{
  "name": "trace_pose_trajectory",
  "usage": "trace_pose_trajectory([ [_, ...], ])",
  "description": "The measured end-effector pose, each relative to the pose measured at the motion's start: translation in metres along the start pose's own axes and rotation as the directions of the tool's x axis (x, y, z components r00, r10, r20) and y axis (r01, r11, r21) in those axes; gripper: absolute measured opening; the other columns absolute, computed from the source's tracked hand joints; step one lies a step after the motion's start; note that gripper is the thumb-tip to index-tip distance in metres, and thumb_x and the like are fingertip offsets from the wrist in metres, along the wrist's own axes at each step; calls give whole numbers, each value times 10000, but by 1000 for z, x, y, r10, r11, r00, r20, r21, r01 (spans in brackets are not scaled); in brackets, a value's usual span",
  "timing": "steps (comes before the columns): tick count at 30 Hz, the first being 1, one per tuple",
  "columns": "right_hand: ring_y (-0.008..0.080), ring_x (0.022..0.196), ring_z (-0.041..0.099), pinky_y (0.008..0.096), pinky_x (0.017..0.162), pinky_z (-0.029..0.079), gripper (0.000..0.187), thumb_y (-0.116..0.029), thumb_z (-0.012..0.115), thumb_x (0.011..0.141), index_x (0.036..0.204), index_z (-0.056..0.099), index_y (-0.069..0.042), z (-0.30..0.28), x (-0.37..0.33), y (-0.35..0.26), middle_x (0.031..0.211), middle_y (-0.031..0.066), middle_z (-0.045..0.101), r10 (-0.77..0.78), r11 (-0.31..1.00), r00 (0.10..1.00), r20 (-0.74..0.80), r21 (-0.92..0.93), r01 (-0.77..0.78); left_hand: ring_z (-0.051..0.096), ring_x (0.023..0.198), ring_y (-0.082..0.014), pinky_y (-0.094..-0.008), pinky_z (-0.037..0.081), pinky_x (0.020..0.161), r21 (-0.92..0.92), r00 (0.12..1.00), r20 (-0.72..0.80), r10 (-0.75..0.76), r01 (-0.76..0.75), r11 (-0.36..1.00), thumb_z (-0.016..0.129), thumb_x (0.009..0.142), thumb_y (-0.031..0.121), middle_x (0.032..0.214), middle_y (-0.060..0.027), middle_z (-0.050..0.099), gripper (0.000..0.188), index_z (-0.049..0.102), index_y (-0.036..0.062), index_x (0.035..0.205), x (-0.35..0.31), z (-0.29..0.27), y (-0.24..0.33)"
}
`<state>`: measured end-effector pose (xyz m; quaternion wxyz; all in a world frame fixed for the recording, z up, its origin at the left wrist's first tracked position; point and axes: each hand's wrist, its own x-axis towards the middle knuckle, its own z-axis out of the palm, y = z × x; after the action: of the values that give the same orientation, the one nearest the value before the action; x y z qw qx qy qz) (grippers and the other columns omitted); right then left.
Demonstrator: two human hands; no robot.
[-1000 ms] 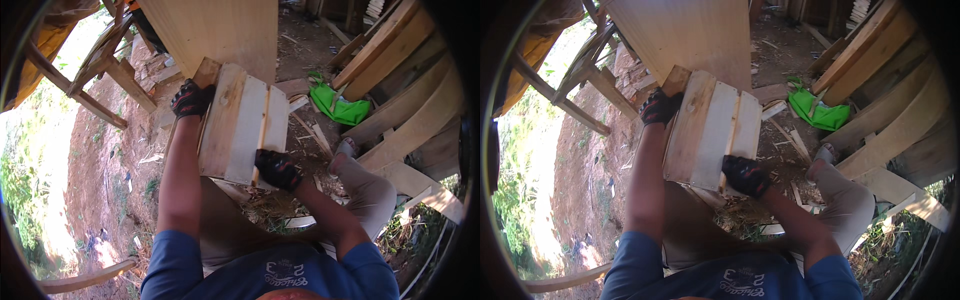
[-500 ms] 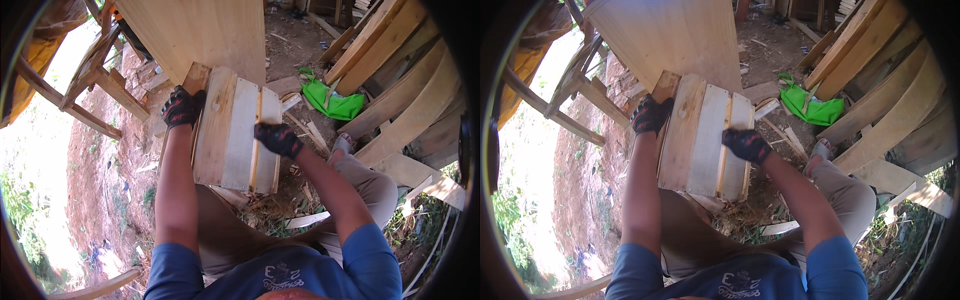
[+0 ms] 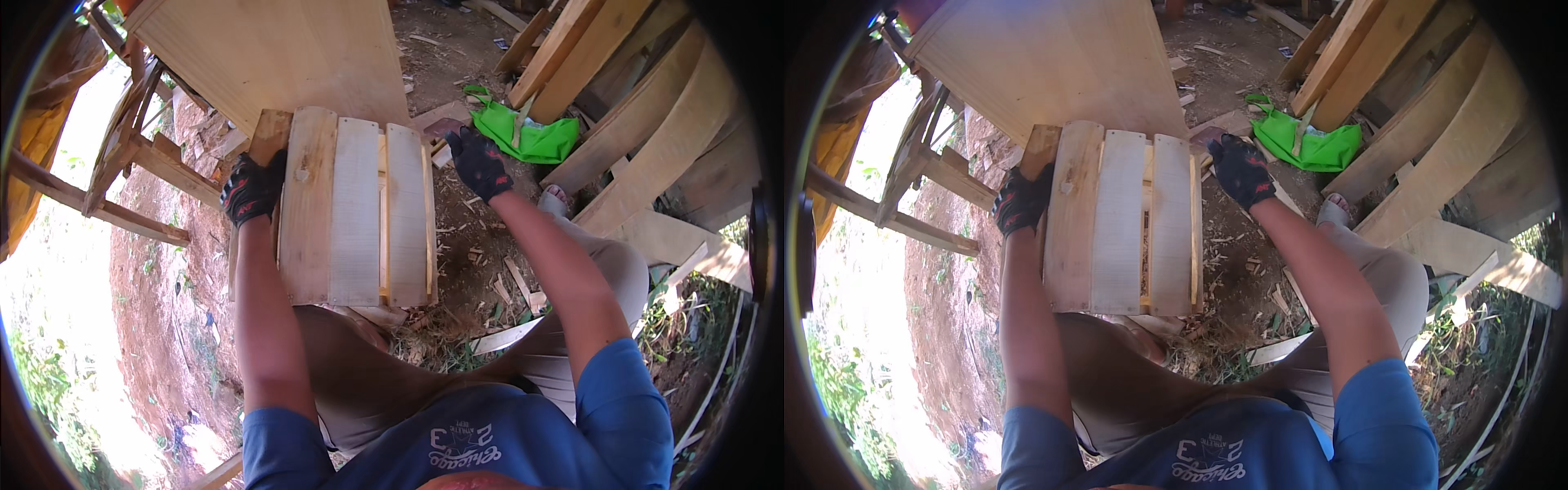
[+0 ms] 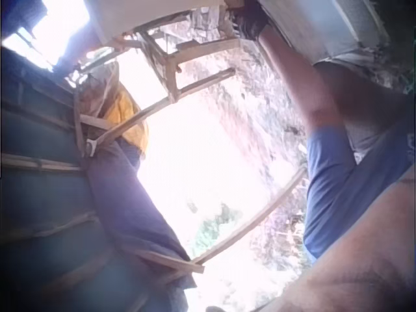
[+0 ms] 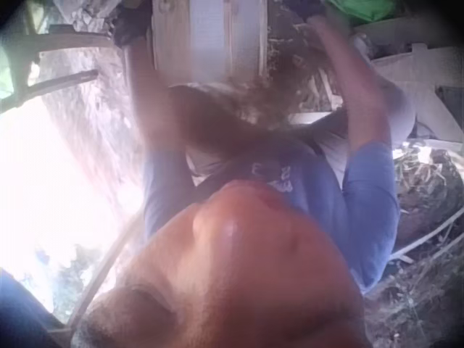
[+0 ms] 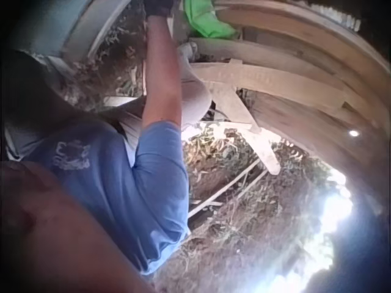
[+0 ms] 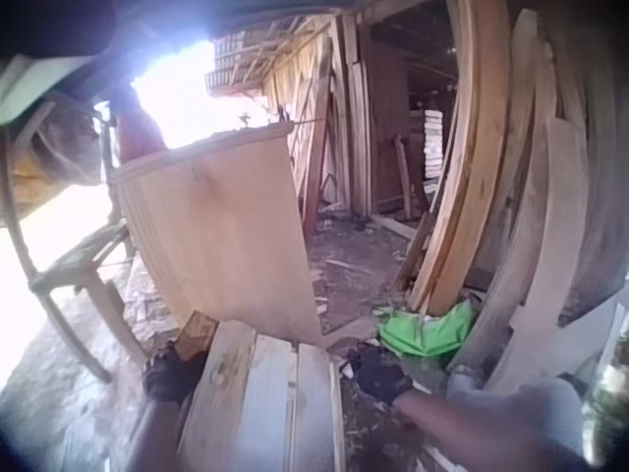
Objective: The person is finishing a wooden crate by scraping the wooden slats with a hand tool and hammering parts with a small axe.
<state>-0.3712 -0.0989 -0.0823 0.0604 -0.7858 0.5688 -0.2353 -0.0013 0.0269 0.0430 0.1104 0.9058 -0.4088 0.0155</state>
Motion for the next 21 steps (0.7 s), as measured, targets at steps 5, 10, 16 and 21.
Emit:
trace_pose_trajectory([
  [5,402,975,721,531,870,562,421,-364,469,1084,1268,686,-53,43,-36,-6,1109,203,752,-188,982,978,88,35,186,688,1217,-412,-535,540,1011,17,999,9,-31,31,999,628,835,829,1285,-240,723,879,678,100,1323,18,5,-27],
  [10,349,761,740,502,632,586,412,-199,533,1016,1404,574,-68,69,-59,-15,973,185,749,-525,850,851,3,-52,524,683,1234,-398,-534,538,1020,21,997,29,-71,71,997,635,820,842,1313,-223,717,910,670,99,1343,18,2,-23],
  [16,369,770,735,520,679,594,407,-165,513,1014,1407,571,-77,62,-113,-27,997,180,744,-277,960,930,241,37,277,691,1222,-397,-524,541,1015,32,995,8,-97,96,995,641,815,844,1309,-220,721,902,676,106,1334,23,7,-21],
  [21,423,971,713,553,813,567,428,-183,487,1047,1467,548,-128,45,-186,-73,1257,206,709,-182,899,983,-17,402,173,691,1217,-404,-521,542,1013,26,995,13,-95,95,995,637,823,839,1314,-226,716,906,676,92,1335,26,11,-27],
])
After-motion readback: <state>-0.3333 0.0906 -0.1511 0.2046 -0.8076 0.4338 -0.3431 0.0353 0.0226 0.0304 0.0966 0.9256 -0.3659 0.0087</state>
